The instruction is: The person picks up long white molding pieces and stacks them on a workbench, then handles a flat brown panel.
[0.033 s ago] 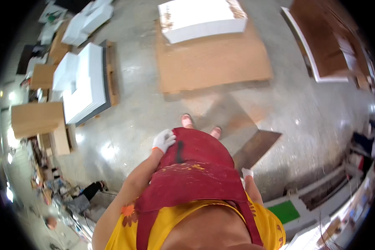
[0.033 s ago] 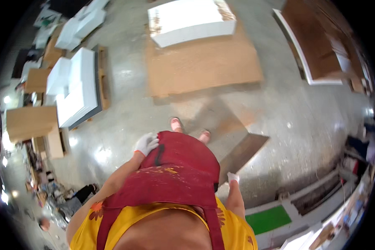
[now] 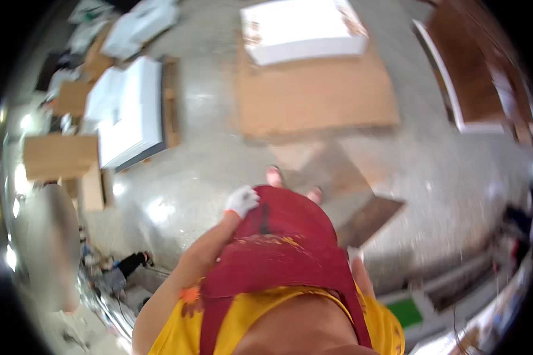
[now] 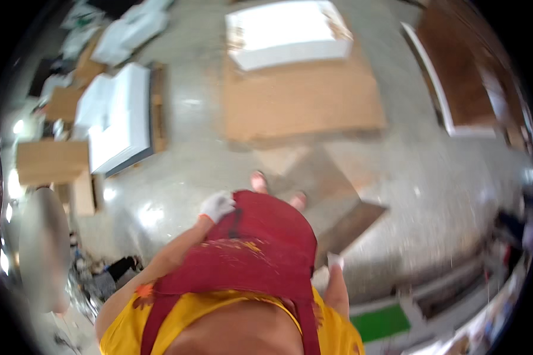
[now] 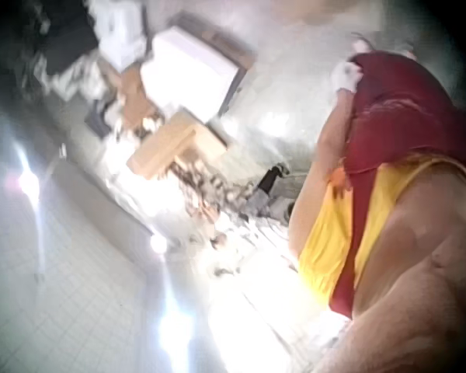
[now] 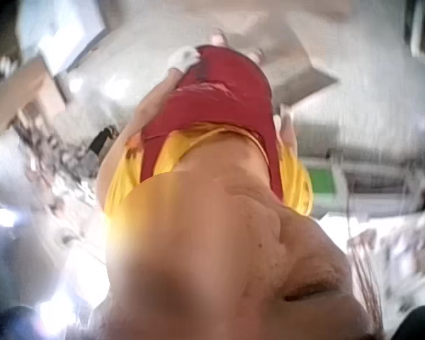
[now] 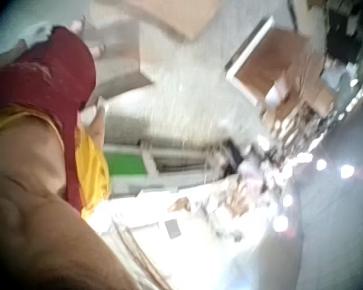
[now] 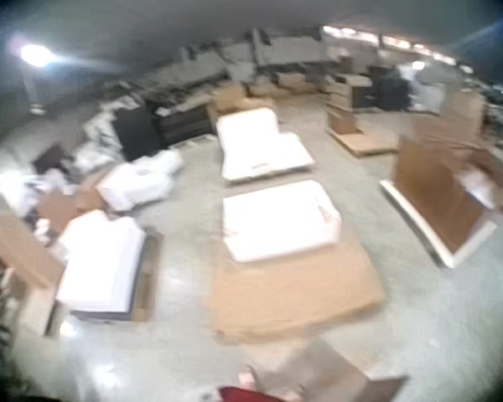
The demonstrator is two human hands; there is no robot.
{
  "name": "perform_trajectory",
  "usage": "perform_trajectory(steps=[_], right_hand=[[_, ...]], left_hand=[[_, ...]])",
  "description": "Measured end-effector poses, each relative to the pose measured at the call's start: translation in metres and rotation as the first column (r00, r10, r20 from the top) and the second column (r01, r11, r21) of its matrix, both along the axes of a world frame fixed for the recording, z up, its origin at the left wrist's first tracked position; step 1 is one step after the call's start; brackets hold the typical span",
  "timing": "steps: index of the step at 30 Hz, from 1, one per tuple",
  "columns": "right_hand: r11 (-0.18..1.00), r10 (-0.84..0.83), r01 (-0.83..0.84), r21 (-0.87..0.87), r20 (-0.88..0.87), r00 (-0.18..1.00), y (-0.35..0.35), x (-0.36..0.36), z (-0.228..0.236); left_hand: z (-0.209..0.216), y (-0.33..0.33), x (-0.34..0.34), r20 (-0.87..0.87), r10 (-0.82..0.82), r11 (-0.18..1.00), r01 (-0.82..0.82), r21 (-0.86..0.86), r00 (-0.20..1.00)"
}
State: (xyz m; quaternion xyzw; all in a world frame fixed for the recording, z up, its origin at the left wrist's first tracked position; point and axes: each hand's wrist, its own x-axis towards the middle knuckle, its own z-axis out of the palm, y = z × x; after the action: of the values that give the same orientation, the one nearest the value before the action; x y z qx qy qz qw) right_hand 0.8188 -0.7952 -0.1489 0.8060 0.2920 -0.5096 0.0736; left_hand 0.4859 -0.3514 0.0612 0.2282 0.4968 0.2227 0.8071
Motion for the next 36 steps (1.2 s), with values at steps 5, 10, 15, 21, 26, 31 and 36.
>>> perform_trajectory(steps=[5, 10, 15, 21, 26, 31, 36], right_hand=[[0.984, -0.18, 0.18, 0.005, 0.038, 0.983, 0.025, 0.031, -0.037], [0.956, -0.286, 0.288, -0.06, 0.039, 0.958, 0.082, 0.039, -0.026], [0.95, -0.302, 0.306, -0.064, 0.063, 0.951, 0.088, 0.056, -0.011], [0.946, -0.318, 0.321, -0.049, 0.058, 0.946, 0.074, 0.06, -0.001], [0.912, -0.408, 0.409, -0.027, 0.04, 0.912, 0.06, 0.053, 0.002], [0.858, -0.511, 0.513, -0.023, 0.061, 0.857, 0.04, 0.054, 0.011], [0.845, -0.532, 0.534, -0.028, 0.051, 0.845, 0.025, 0.044, 0.012]], left_hand=[[-0.022, 0.012, 0.04, -0.269, 0.079, 0.964, -0.142, -0.225, 0.96], [0.007, 0.004, 0.027, -0.349, 0.247, 0.942, -0.308, -0.132, 0.904], [0.003, 0.016, 0.024, -0.248, 0.436, 0.888, -0.459, -0.039, 0.865], [0.001, 0.039, 0.013, -0.367, 0.523, 0.84, -0.537, 0.074, 0.769], [-0.012, 0.019, -0.014, -0.218, 0.63, 0.768, -0.64, 0.032, 0.745], [-0.004, 0.008, -0.02, -0.364, 0.571, 0.802, -0.594, 0.058, 0.736], [-0.021, 0.011, -0.027, -0.366, 0.557, 0.814, -0.578, 0.061, 0.746]])
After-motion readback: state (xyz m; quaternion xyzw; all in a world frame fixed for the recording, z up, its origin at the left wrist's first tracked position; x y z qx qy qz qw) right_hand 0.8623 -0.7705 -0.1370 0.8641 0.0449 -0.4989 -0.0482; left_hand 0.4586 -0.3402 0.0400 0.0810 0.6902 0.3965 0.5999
